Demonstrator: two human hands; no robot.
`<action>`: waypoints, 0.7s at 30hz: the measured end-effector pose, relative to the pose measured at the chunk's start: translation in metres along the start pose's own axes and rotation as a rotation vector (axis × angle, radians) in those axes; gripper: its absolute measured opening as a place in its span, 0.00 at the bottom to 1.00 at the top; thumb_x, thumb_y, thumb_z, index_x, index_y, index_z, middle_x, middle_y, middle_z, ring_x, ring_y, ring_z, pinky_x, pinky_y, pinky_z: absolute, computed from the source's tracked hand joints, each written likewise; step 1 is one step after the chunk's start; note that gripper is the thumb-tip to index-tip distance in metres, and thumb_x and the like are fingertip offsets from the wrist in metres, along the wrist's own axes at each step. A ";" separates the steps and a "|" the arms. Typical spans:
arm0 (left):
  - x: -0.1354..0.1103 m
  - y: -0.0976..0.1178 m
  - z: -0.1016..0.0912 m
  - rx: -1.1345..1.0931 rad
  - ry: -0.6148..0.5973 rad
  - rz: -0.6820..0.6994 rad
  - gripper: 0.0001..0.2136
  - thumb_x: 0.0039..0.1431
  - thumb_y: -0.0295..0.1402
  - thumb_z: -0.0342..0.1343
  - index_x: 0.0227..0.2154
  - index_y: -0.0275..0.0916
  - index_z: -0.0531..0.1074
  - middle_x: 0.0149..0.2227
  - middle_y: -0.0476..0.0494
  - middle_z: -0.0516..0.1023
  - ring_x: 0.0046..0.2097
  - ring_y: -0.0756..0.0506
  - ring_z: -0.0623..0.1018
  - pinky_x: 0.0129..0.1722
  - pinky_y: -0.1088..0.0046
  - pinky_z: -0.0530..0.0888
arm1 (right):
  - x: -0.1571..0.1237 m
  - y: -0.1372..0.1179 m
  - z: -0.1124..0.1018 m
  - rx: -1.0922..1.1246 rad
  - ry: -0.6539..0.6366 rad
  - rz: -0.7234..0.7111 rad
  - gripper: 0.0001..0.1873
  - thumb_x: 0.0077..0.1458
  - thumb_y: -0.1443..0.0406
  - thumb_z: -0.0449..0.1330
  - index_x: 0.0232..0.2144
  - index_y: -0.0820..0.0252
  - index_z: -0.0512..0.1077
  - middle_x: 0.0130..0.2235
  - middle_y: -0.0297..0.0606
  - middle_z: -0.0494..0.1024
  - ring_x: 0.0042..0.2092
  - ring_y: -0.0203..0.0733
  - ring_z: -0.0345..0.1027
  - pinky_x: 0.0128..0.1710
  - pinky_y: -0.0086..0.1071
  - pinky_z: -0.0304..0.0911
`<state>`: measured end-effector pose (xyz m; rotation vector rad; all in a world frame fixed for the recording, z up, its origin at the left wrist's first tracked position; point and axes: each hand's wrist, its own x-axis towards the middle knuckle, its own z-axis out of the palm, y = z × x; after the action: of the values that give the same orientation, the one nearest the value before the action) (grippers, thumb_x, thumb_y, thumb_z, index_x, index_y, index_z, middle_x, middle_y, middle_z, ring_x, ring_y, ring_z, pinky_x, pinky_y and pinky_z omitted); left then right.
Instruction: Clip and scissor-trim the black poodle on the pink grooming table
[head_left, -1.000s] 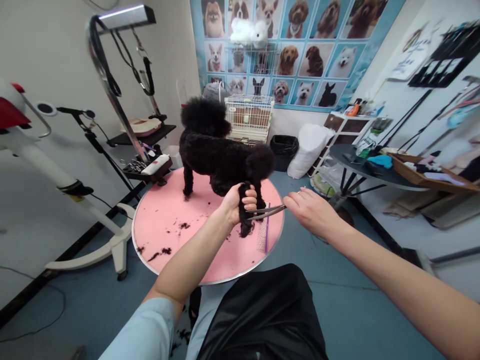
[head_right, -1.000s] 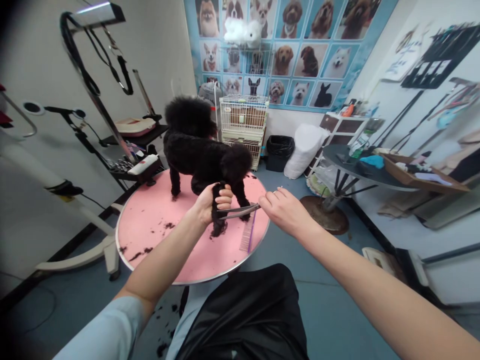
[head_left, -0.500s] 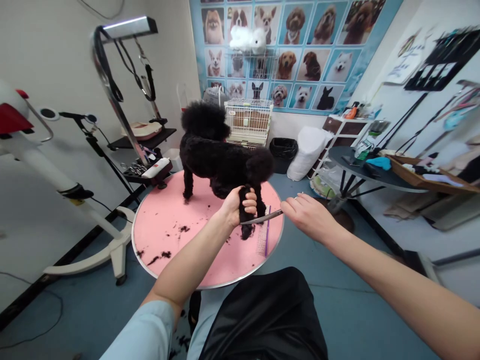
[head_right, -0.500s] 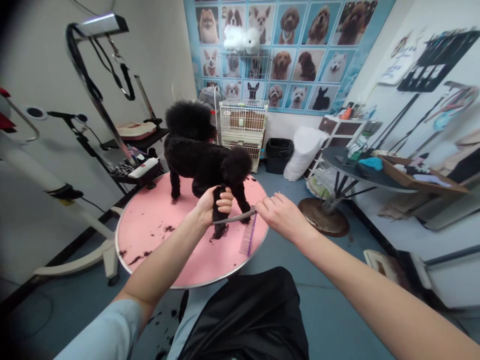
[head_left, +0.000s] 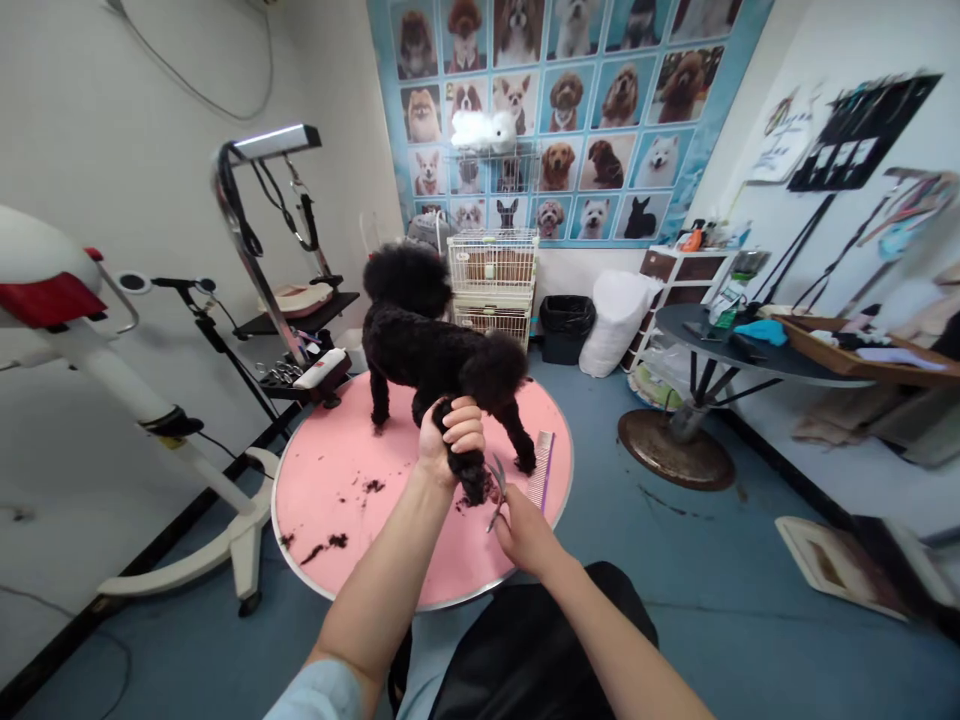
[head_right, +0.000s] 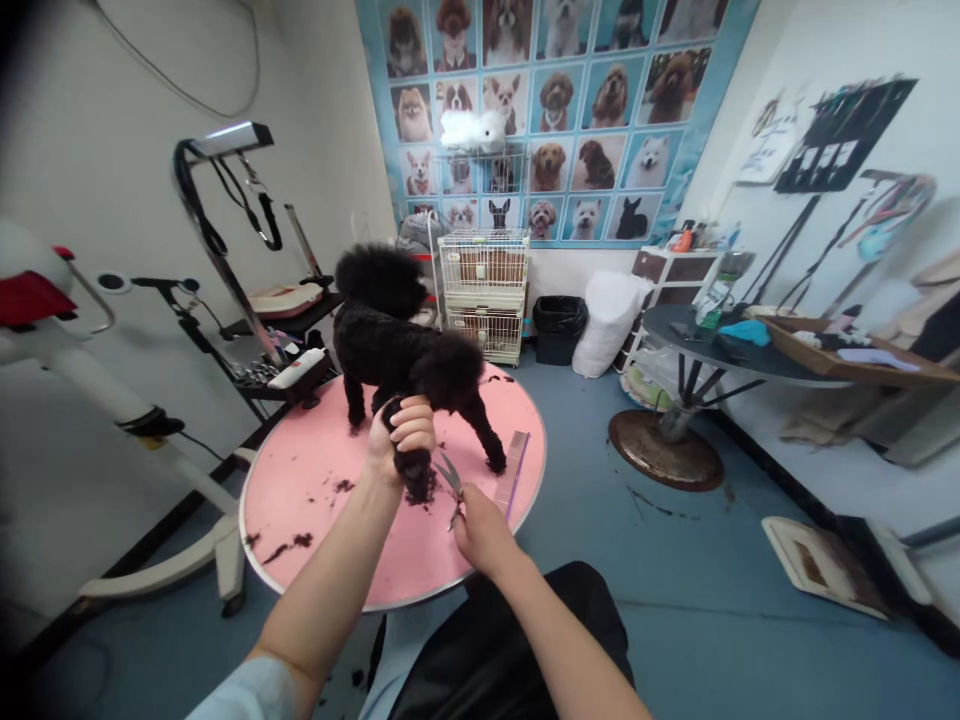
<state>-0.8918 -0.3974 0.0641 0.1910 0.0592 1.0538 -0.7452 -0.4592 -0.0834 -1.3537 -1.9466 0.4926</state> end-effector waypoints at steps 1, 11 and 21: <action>-0.002 -0.001 0.000 0.027 0.014 0.034 0.08 0.57 0.23 0.49 0.25 0.39 0.58 0.15 0.58 0.58 0.13 0.60 0.57 0.11 0.89 0.53 | 0.003 -0.003 0.007 0.043 0.008 -0.008 0.19 0.53 0.74 0.52 0.47 0.58 0.64 0.44 0.43 0.75 0.46 0.47 0.71 0.46 0.39 0.67; -0.009 -0.006 0.006 0.177 0.087 0.162 0.11 0.57 0.20 0.49 0.24 0.39 0.58 0.15 0.58 0.56 0.13 0.59 0.53 0.11 0.89 0.52 | 0.029 -0.014 0.015 0.071 0.041 -0.074 0.12 0.55 0.73 0.50 0.41 0.60 0.67 0.39 0.43 0.76 0.40 0.47 0.71 0.40 0.38 0.67; 0.007 0.023 -0.031 0.472 0.248 -0.059 0.06 0.58 0.29 0.50 0.26 0.36 0.63 0.18 0.54 0.62 0.16 0.55 0.62 0.14 0.82 0.60 | -0.026 -0.005 -0.006 0.022 0.153 0.080 0.12 0.54 0.70 0.51 0.41 0.58 0.69 0.38 0.40 0.77 0.40 0.44 0.72 0.41 0.34 0.65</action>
<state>-0.9129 -0.3765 0.0381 0.4808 0.5369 0.9877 -0.7386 -0.4859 -0.0848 -1.4172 -1.7636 0.4341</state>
